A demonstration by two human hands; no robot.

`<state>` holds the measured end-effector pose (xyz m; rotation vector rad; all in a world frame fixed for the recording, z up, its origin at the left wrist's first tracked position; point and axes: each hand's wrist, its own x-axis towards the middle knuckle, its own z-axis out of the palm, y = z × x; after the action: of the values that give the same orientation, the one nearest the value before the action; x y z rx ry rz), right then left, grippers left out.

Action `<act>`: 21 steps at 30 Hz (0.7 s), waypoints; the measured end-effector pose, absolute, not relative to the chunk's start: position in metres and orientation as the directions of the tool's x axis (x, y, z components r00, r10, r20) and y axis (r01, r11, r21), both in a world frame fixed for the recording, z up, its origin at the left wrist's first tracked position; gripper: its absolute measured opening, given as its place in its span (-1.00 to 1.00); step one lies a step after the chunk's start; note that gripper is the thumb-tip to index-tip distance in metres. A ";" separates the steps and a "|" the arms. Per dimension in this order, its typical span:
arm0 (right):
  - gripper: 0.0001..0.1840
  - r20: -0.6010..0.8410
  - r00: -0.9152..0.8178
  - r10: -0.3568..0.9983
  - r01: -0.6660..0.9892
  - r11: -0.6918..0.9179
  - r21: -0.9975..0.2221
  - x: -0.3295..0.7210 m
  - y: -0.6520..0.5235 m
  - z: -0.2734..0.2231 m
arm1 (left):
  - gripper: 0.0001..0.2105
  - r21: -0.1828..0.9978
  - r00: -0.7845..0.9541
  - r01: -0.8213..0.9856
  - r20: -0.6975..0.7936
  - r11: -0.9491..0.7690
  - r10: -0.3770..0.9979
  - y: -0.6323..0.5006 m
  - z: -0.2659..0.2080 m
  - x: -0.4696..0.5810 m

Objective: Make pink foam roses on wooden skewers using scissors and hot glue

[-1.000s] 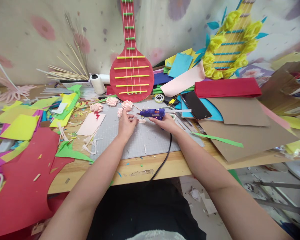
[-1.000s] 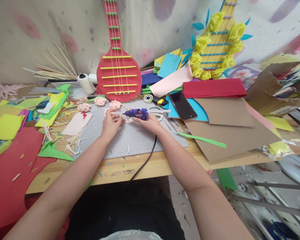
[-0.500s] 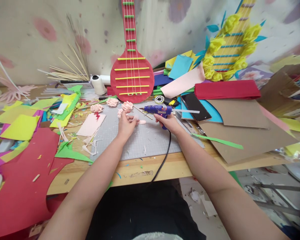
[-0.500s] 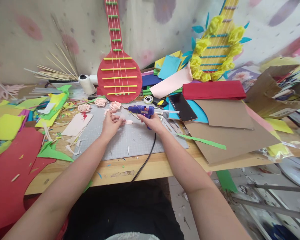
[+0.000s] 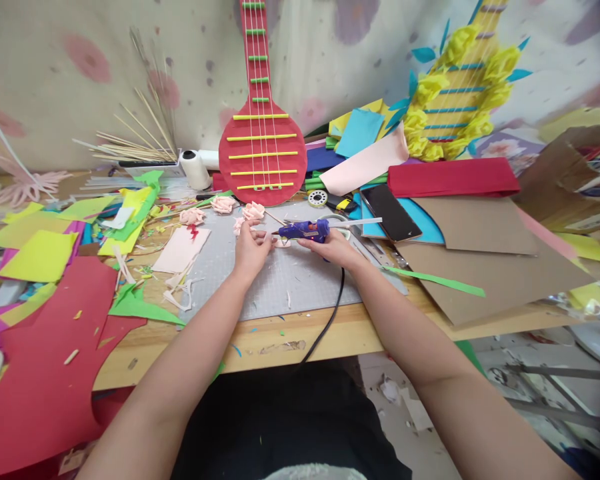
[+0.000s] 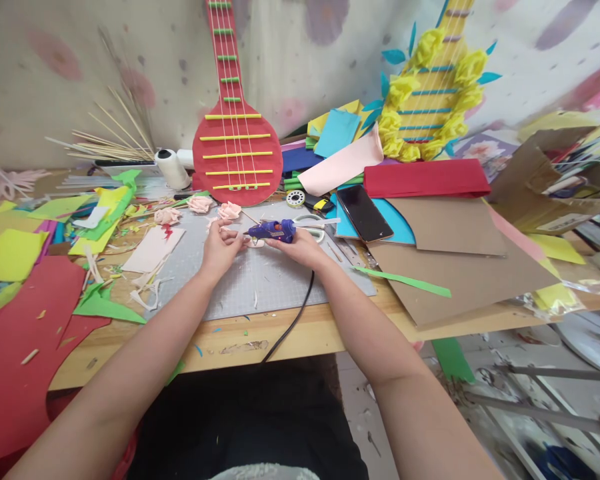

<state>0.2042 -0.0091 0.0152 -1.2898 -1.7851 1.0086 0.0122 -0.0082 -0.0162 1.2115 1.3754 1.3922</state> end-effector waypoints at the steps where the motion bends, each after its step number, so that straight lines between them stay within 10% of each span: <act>1: -0.68 0.089 -0.258 0.962 0.435 0.198 -0.878 0.204 -0.009 0.016 | -0.64 0.994 -0.204 0.080 0.089 -0.074 0.975 -0.008 -0.016 0.012; 21: -0.61 0.077 -0.223 0.972 0.528 0.187 -0.828 0.206 -0.007 0.015 | -0.61 0.968 -0.176 0.207 0.182 -0.144 0.967 -0.007 -0.024 0.008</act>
<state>0.2058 -0.0068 0.0147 -1.4061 -1.8429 0.9112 0.0082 -0.0068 -0.0238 1.3814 1.4186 1.3825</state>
